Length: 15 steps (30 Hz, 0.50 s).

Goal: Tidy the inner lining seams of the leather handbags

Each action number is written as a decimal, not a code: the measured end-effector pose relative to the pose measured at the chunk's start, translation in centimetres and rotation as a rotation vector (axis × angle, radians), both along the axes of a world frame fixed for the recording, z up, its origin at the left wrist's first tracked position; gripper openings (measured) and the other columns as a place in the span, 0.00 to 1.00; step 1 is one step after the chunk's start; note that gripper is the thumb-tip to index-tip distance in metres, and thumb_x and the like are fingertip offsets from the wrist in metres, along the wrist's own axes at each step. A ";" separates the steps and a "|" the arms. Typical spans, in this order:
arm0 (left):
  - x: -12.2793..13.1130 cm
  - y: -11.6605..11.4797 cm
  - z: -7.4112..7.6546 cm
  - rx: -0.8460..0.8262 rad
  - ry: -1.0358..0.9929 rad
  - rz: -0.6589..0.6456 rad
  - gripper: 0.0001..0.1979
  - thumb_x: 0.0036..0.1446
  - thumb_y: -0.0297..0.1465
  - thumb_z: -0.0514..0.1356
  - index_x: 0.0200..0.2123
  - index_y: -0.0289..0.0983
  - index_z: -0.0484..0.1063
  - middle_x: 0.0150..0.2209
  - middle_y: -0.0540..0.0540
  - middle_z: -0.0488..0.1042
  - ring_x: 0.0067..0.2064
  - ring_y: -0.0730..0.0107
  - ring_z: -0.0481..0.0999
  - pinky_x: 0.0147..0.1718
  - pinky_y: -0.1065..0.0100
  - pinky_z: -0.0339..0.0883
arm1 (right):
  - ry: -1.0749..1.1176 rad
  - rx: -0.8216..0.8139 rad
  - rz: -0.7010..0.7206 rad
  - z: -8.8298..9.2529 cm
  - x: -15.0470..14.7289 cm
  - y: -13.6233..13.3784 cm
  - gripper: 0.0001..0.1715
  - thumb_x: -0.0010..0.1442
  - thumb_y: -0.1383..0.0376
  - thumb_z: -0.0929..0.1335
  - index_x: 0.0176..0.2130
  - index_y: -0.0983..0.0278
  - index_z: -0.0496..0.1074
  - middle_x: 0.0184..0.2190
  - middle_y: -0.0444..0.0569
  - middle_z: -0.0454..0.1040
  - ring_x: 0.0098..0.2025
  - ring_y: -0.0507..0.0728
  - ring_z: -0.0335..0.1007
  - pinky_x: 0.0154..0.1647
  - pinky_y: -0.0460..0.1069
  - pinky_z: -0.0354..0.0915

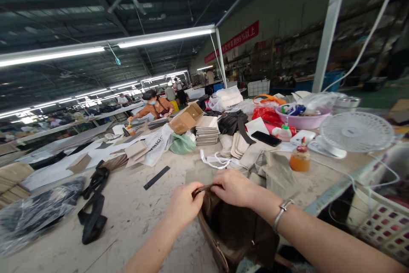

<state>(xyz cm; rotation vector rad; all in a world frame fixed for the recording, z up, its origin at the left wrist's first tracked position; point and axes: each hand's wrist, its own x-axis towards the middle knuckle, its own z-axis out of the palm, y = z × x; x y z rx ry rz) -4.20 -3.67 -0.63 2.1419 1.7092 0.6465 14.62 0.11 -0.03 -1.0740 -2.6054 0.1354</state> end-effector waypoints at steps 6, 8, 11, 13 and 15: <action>0.7 -0.4 0.1 0.023 0.015 0.009 0.13 0.51 0.26 0.51 0.29 0.38 0.76 0.25 0.50 0.75 0.28 0.72 0.71 0.27 0.73 0.57 | -0.037 -0.014 -0.038 0.6 0.1 -0.6 0.16 0.56 0.65 0.61 0.32 0.63 0.78 0.32 0.50 0.78 0.35 0.57 0.72 0.35 0.48 0.61; 0.7 -0.5 0.0 0.035 0.012 0.029 0.13 0.52 0.26 0.51 0.28 0.37 0.76 0.24 0.50 0.74 0.28 0.72 0.70 0.27 0.73 0.57 | -0.042 -0.025 -0.052 0.7 0.1 -0.7 0.18 0.57 0.64 0.60 0.33 0.62 0.78 0.32 0.50 0.78 0.36 0.58 0.72 0.35 0.48 0.62; 0.7 -0.5 -0.2 0.041 0.011 0.063 0.14 0.52 0.26 0.50 0.29 0.37 0.76 0.23 0.51 0.74 0.27 0.73 0.70 0.27 0.73 0.57 | -0.048 -0.035 -0.077 0.8 0.0 -0.7 0.18 0.57 0.63 0.60 0.33 0.61 0.78 0.32 0.51 0.78 0.36 0.58 0.73 0.35 0.48 0.62; 0.7 -0.5 -0.5 0.049 0.013 0.067 0.14 0.53 0.27 0.50 0.29 0.37 0.76 0.23 0.50 0.74 0.27 0.73 0.70 0.27 0.73 0.58 | -0.053 -0.036 -0.109 0.8 -0.2 -0.7 0.17 0.56 0.63 0.61 0.32 0.62 0.78 0.32 0.52 0.79 0.37 0.59 0.73 0.35 0.49 0.63; 0.7 -0.4 -0.8 0.061 0.008 0.067 0.14 0.53 0.27 0.50 0.30 0.37 0.77 0.24 0.50 0.74 0.27 0.72 0.71 0.28 0.73 0.58 | -0.058 -0.032 -0.154 0.6 -0.6 -0.8 0.17 0.56 0.63 0.61 0.32 0.63 0.78 0.33 0.53 0.79 0.38 0.60 0.73 0.36 0.49 0.63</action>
